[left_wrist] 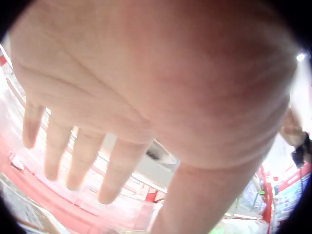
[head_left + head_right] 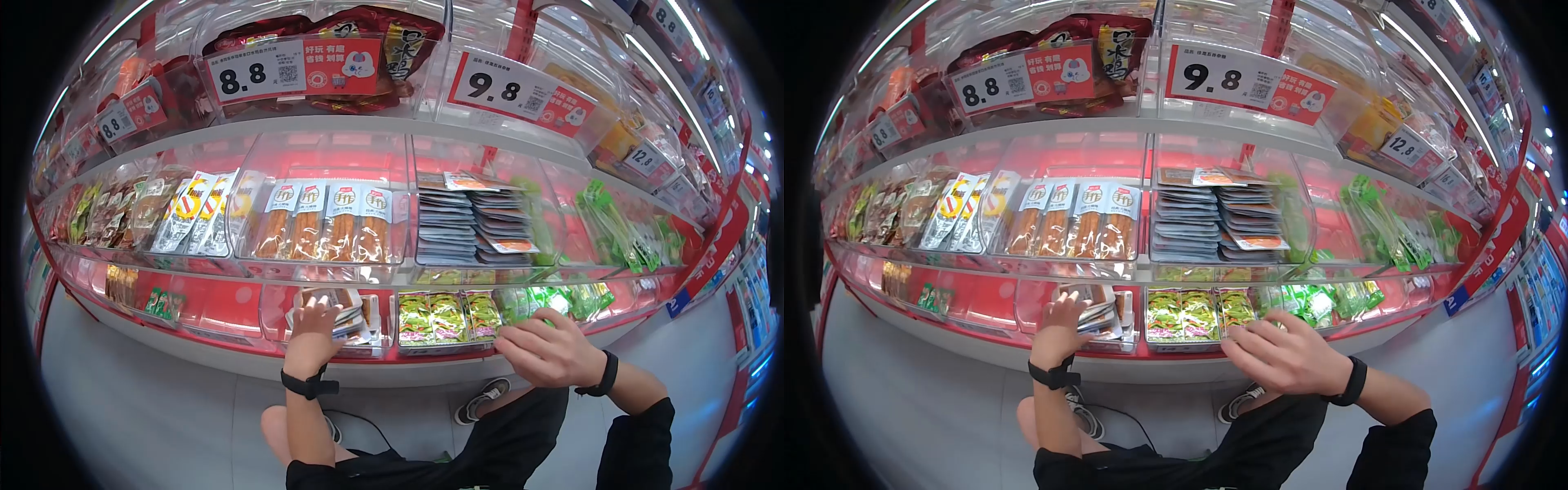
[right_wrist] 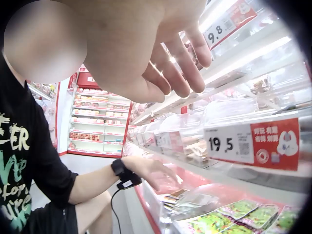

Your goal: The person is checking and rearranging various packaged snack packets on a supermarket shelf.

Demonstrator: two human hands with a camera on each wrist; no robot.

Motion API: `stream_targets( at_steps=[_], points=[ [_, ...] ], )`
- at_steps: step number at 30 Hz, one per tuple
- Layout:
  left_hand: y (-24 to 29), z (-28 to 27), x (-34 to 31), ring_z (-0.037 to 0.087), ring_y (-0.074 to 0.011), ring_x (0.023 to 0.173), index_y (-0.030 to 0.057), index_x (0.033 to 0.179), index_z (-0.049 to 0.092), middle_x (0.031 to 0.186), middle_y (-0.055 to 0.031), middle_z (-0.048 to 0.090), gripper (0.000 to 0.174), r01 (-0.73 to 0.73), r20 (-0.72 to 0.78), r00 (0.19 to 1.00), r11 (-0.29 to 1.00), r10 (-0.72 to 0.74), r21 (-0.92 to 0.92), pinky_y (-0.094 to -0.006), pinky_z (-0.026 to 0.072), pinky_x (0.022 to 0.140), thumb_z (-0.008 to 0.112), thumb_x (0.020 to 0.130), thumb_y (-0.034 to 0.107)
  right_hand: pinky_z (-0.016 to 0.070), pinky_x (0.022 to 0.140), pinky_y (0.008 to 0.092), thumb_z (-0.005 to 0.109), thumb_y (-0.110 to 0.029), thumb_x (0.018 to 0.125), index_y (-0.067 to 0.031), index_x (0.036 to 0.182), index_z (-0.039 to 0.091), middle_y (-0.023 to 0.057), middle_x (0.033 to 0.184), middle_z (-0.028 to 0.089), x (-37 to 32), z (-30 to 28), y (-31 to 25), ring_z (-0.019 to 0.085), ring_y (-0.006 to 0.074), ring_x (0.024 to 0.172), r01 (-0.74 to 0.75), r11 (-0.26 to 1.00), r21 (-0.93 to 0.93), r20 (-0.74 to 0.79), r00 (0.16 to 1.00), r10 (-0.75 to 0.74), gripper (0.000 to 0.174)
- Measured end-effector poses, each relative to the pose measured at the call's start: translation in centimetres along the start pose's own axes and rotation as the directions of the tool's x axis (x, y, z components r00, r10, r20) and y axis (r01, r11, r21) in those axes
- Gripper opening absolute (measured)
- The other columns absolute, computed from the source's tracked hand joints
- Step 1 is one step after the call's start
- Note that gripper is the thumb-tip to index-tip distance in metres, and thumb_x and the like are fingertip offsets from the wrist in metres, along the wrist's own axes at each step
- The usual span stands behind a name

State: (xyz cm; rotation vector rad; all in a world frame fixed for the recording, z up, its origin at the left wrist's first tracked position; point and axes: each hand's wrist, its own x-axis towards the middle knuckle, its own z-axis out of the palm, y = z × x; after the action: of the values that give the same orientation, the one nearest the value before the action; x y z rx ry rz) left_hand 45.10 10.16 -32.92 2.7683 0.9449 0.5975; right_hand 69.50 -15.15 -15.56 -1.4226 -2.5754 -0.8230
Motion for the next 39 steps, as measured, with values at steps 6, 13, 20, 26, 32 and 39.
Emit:
stream_targets(
  at_steps=[6,13,20,26,32,39],
  points=[
    [6.3,-3.9,1.2,0.059,-0.0288,0.091,0.005,0.102,0.062,0.092,-0.0114,0.064,0.031,-0.178,-0.083,0.983,0.951,0.162,-0.253,-0.0389,0.0437,0.084,0.07,0.074,0.017,0.0478,0.077,0.0371,0.066,-0.007,0.07,0.0007,0.102,0.055,0.0123,0.097,0.061,2.5,0.9,6.7,0.059,0.027,0.087,-0.316,0.948,-0.04,-0.107,0.945,0.31,0.035],
    [11.2,-5.4,0.3,0.059,-0.0204,0.081,0.0052,0.089,0.061,0.084,-0.0045,0.06,0.018,-0.547,-0.247,0.833,0.806,0.495,-0.228,-0.0337,0.0435,0.076,0.068,0.074,0.014,0.0427,0.089,0.0424,0.076,-0.022,0.063,-0.0034,0.133,0.037,0.0147,0.119,0.053,4.0,7.1,17.1,0.053,0.0304,0.108,-0.416,0.876,-0.245,0.219,0.856,0.468,0.082],
    [12.5,-7.2,-0.7,0.059,-0.0198,0.077,0.0041,0.085,0.06,0.081,-0.004,0.06,0.019,-0.61,-0.265,0.79,0.756,0.553,-0.238,-0.033,0.0452,0.068,0.069,0.071,0.013,0.0437,0.084,0.045,0.076,-0.021,0.064,-0.007,0.134,0.036,0.0132,0.116,0.056,7.6,8.8,18.5,0.056,0.0318,0.105,-0.366,0.865,-0.342,0.456,0.74,0.494,0.082],
    [12.6,-7.0,-0.4,0.054,-0.0187,0.07,0.0026,0.081,0.057,0.07,-0.0039,0.052,0.016,-0.643,-0.306,0.761,0.731,0.572,-0.229,-0.0318,0.043,0.066,0.066,0.076,0.015,0.0472,0.08,0.0454,0.078,-0.025,0.062,-0.0093,0.125,0.046,0.0155,0.102,0.063,8.2,9.6,19.9,0.059,0.0342,0.098,-0.562,0.81,-0.166,0.38,0.722,0.578,0.073],
    [12.0,-7.1,-0.4,0.054,-0.019,0.07,0.0029,0.081,0.057,0.07,-0.004,0.051,0.016,-0.615,-0.29,0.782,0.757,0.551,-0.22,-0.0324,0.0433,0.067,0.066,0.076,0.016,0.0484,0.079,0.0443,0.071,-0.025,0.068,-0.0087,0.121,0.052,0.017,0.103,0.064,7.6,9.2,22.4,0.061,0.0352,0.092,-0.639,0.749,-0.175,0.31,0.686,0.658,0.06],
    [11.9,-7.1,-0.6,0.058,-0.0199,0.076,0.0041,0.084,0.061,0.079,-0.0041,0.06,0.017,-0.576,-0.231,0.816,0.784,0.53,-0.232,-0.0333,0.0446,0.069,0.069,0.071,0.012,0.0471,0.078,0.0479,0.07,-0.012,0.062,-0.0139,0.134,0.038,0.0112,0.107,0.06,7.2,11.2,20.0,0.057,0.03,0.104,-0.431,0.811,-0.395,0.217,0.814,0.538,0.078]
  ],
)
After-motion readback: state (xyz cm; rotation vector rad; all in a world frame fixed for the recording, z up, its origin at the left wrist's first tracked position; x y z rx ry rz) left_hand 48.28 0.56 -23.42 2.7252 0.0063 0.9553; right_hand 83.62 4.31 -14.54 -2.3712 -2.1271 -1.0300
